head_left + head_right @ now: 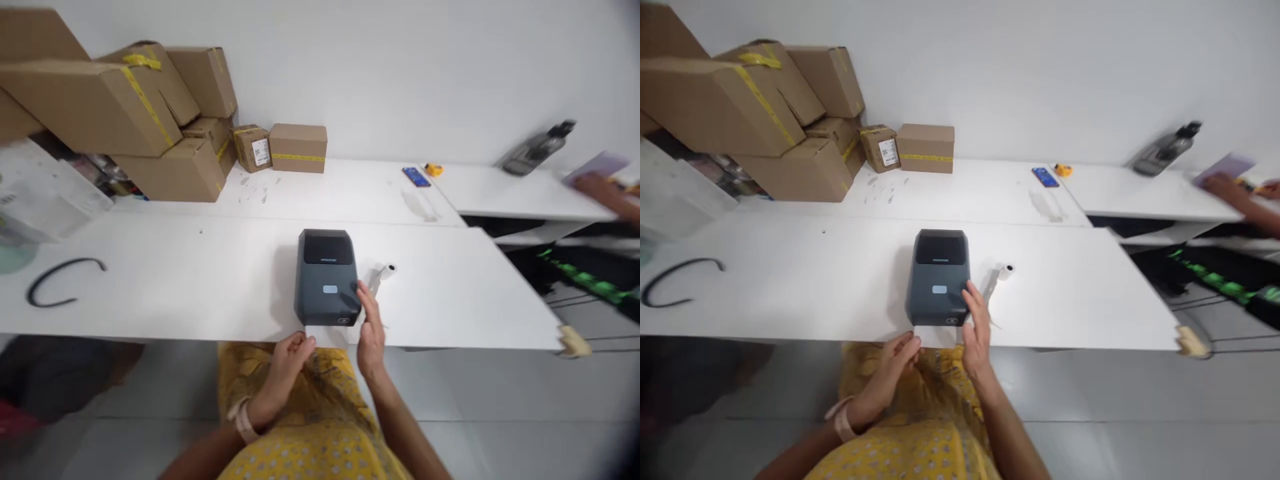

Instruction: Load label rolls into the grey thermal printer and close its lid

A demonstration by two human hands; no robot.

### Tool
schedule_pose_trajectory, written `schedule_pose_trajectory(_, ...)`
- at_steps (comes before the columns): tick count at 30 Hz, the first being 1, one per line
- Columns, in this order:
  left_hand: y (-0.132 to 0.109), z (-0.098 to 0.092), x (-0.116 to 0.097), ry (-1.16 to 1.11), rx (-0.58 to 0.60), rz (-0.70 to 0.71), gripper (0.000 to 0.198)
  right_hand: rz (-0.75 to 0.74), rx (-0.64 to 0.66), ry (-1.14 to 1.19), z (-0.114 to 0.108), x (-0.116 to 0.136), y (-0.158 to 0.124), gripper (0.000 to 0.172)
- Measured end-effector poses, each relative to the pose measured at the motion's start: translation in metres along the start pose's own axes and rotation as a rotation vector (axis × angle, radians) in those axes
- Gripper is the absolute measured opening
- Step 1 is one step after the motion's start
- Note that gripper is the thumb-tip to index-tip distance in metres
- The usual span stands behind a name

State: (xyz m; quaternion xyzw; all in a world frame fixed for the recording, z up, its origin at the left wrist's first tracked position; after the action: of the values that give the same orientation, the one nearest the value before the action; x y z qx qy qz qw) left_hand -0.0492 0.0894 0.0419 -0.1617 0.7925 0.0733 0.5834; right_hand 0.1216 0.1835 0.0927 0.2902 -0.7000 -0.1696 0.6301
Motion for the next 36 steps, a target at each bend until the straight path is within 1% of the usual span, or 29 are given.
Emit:
schedule_pose_trajectory(1,0.005,0.008,0.000,-0.074,0.034,-0.061,0.048,-0.007,0.010,-0.031,0.001,0.001,0.000,0.052)
schedule_pose_trajectory(3,0.013,0.019,-0.001,-0.202,0.062,-0.158,0.045,-0.012,0.042,-0.086,0.004,0.000,-0.002,0.054)
schedule_pose_trajectory(7,0.016,0.025,-0.001,-0.358,0.079,-0.265,0.039,-0.003,0.057,-0.097,0.003,-0.004,-0.003,0.056)
schedule_pose_trajectory(9,0.015,0.024,-0.001,-0.334,0.090,-0.265,0.041,0.018,0.046,-0.050,0.003,-0.006,-0.002,0.055)
schedule_pose_trajectory(13,0.014,0.026,0.009,-0.255,0.123,-0.250,0.046,0.065,0.007,0.035,0.002,-0.016,-0.006,0.052)
schedule_pose_trajectory(17,0.015,0.028,0.011,-0.265,0.138,-0.228,0.045,0.044,0.006,0.016,0.002,-0.013,-0.005,0.051)
schedule_pose_trajectory(20,0.017,0.029,0.011,-0.278,0.145,-0.214,0.044,0.024,0.028,-0.021,0.003,-0.009,-0.001,0.047)
schedule_pose_trajectory(23,0.016,0.030,0.012,-0.284,0.154,-0.214,0.043,-0.023,0.087,-0.105,0.008,-0.004,0.008,0.041)
schedule_pose_trajectory(27,0.014,0.030,0.018,-0.295,0.140,-0.228,0.042,-0.125,0.193,-0.327,0.021,0.007,0.021,0.039)
schedule_pose_trajectory(31,0.015,0.032,0.024,-0.314,0.140,-0.222,0.044,-0.195,0.207,-0.474,0.025,0.014,0.027,0.035)
schedule_pose_trajectory(36,0.018,0.033,0.025,-0.278,0.137,-0.204,0.045,-0.236,0.243,-0.535,0.028,0.015,0.030,0.027)
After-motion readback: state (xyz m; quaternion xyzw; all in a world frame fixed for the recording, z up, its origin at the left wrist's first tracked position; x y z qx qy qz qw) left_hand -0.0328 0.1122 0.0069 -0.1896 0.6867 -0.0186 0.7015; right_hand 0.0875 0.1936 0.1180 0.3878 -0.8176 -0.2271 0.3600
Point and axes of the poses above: each hand's wrist, its own y-axis towards the middle knuckle, its own z-axis out of the palm, x = y × z, the point moved 9 cm from there along y, towards the middle knuckle, and after that the axes turned 10 degrees about y, right-handed, at the moved point
